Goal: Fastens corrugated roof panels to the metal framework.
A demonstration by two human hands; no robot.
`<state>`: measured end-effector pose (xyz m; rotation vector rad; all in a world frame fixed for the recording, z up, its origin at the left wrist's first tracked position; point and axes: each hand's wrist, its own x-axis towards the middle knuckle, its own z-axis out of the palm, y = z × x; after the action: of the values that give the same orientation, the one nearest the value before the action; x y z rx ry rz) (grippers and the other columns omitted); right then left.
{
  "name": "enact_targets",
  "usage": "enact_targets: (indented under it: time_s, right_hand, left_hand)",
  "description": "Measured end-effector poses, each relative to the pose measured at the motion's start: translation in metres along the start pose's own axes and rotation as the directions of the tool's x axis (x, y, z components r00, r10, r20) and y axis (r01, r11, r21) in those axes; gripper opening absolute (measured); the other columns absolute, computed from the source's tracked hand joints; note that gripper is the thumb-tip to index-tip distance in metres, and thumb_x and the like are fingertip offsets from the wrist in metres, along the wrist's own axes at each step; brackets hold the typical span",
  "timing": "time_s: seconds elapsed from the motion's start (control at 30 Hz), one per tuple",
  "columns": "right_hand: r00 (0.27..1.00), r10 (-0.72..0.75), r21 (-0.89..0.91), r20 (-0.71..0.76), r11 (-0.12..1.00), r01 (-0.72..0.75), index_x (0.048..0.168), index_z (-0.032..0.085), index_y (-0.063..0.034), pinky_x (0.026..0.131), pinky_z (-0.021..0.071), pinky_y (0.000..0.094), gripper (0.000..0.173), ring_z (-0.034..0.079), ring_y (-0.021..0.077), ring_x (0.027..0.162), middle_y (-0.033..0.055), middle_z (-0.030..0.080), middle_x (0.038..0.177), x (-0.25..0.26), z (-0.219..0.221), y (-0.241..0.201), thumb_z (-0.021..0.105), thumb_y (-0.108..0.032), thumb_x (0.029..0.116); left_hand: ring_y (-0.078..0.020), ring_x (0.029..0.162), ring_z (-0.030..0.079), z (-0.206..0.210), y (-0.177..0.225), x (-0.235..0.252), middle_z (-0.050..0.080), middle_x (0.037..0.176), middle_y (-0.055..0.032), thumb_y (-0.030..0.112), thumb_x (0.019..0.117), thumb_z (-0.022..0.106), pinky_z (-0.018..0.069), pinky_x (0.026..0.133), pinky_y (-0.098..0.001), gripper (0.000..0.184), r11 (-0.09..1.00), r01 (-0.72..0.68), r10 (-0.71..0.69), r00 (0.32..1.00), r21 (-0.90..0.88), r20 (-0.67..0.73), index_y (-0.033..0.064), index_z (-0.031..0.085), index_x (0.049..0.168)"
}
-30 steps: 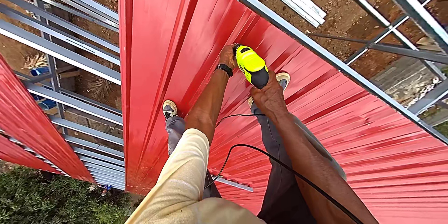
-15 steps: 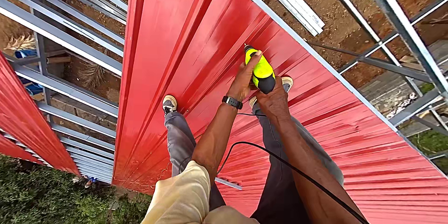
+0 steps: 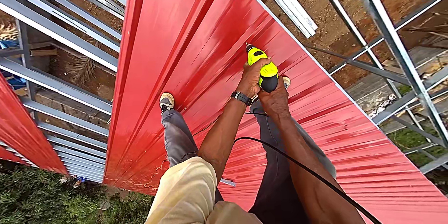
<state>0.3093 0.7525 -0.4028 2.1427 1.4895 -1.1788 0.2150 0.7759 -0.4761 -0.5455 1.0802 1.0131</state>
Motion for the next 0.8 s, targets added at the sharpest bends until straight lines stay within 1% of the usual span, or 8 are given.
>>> enact_targets:
  time_s: [0.07,0.13,0.2,0.33,0.43,0.53,0.67,0.8]
  right_hand:
    - [1.000,0.013,0.004,0.009,1.000,-0.013,0.134,0.048,-0.0115,0.074,0.0540,0.0623,0.060,0.069,0.0380,0.088,0.0197,0.068,0.098,0.0011,-0.0020,0.0022,0.080,-0.027,0.0857]
    - [1.000,0.020,0.004,0.020,1.000,-0.020,0.135,0.048,-0.0116,0.073,0.0542,0.0624,0.061,0.069,0.0382,0.086,0.0200,0.068,0.096,0.0029,-0.0030,0.0012,0.080,-0.026,0.0854]
    - [0.999,0.029,0.001,0.026,1.000,-0.029,0.136,0.047,-0.0111,0.073,0.0536,0.0630,0.063,0.069,0.0387,0.086,0.0206,0.068,0.097,0.0030,-0.0040,-0.0011,0.081,-0.025,0.0849]
    - [0.999,0.027,-0.023,0.018,0.999,-0.027,0.134,0.048,-0.0115,0.073,0.0536,0.0627,0.060,0.069,0.0389,0.087,0.0196,0.068,0.096,0.0022,-0.0024,0.0005,0.080,-0.031,0.0869]
    - [1.000,0.026,-0.040,0.000,0.999,-0.026,0.133,0.049,-0.0112,0.074,0.0527,0.0636,0.058,0.068,0.0398,0.089,0.0202,0.068,0.097,0.0027,-0.0007,-0.0008,0.078,-0.031,0.0872]
    - [1.000,0.022,-0.002,-0.007,1.000,-0.022,0.132,0.050,-0.0104,0.073,0.0524,0.0635,0.057,0.068,0.0389,0.088,0.0197,0.067,0.096,0.0035,-0.0007,-0.0018,0.079,-0.028,0.0861]
    - [1.000,0.012,0.012,-0.023,1.000,-0.012,0.131,0.050,-0.0115,0.075,0.0530,0.0633,0.058,0.068,0.0382,0.090,0.0190,0.068,0.098,0.0030,0.0041,0.0034,0.080,-0.029,0.0856]
    - [1.000,0.018,0.033,-0.004,0.999,-0.018,0.132,0.050,-0.0119,0.071,0.0530,0.0619,0.058,0.068,0.0363,0.086,0.0179,0.067,0.098,0.0050,0.0037,0.0053,0.079,-0.030,0.0853]
  left_hand:
    - [-0.0289,0.093,0.069,0.0026,-0.0013,-0.0007,0.068,0.107,-0.0193,0.019,0.0875,0.073,0.0598,0.082,-0.0476,0.053,1.000,-0.004,0.004,1.000,-0.001,-0.009,0.0045,0.052,0.134]
    - [-0.0288,0.092,0.070,0.0048,0.0011,-0.0015,0.068,0.106,-0.0191,0.019,0.0872,0.073,0.0600,0.080,-0.0474,0.053,1.000,0.008,-0.008,1.000,-0.003,-0.028,0.0051,0.052,0.134]
    - [-0.0290,0.094,0.069,0.0043,0.0021,-0.0012,0.068,0.108,-0.0190,0.020,0.0873,0.073,0.0596,0.081,-0.0476,0.055,1.000,0.023,-0.023,0.999,-0.005,-0.030,0.0058,0.051,0.136]
    - [-0.0290,0.092,0.069,0.0031,0.0006,-0.0017,0.068,0.107,-0.0193,0.020,0.0880,0.073,0.0597,0.081,-0.0475,0.053,1.000,0.005,-0.005,1.000,-0.014,-0.017,0.0050,0.052,0.134]
    - [-0.0283,0.092,0.069,0.0033,0.0009,0.0000,0.068,0.106,-0.0187,0.019,0.0877,0.073,0.0596,0.081,-0.0467,0.050,1.000,-0.003,0.003,1.000,0.001,-0.017,0.0043,0.054,0.132]
    - [-0.0288,0.092,0.069,0.0040,0.0015,0.0021,0.068,0.106,-0.0189,0.018,0.0870,0.073,0.0596,0.081,-0.0472,0.051,1.000,-0.003,0.003,1.000,0.008,-0.029,0.0041,0.054,0.132]
    - [-0.0295,0.093,0.069,0.0017,0.0007,0.0003,0.068,0.108,-0.0198,0.018,0.0874,0.073,0.0598,0.082,-0.0476,0.055,1.000,-0.010,0.011,1.000,0.012,-0.013,0.0040,0.051,0.135]
    - [-0.0298,0.092,0.070,0.0028,-0.0014,0.0023,0.069,0.106,-0.0201,0.018,0.0873,0.073,0.0604,0.081,-0.0477,0.052,1.000,-0.027,0.028,0.999,0.013,-0.032,0.0029,0.053,0.133]
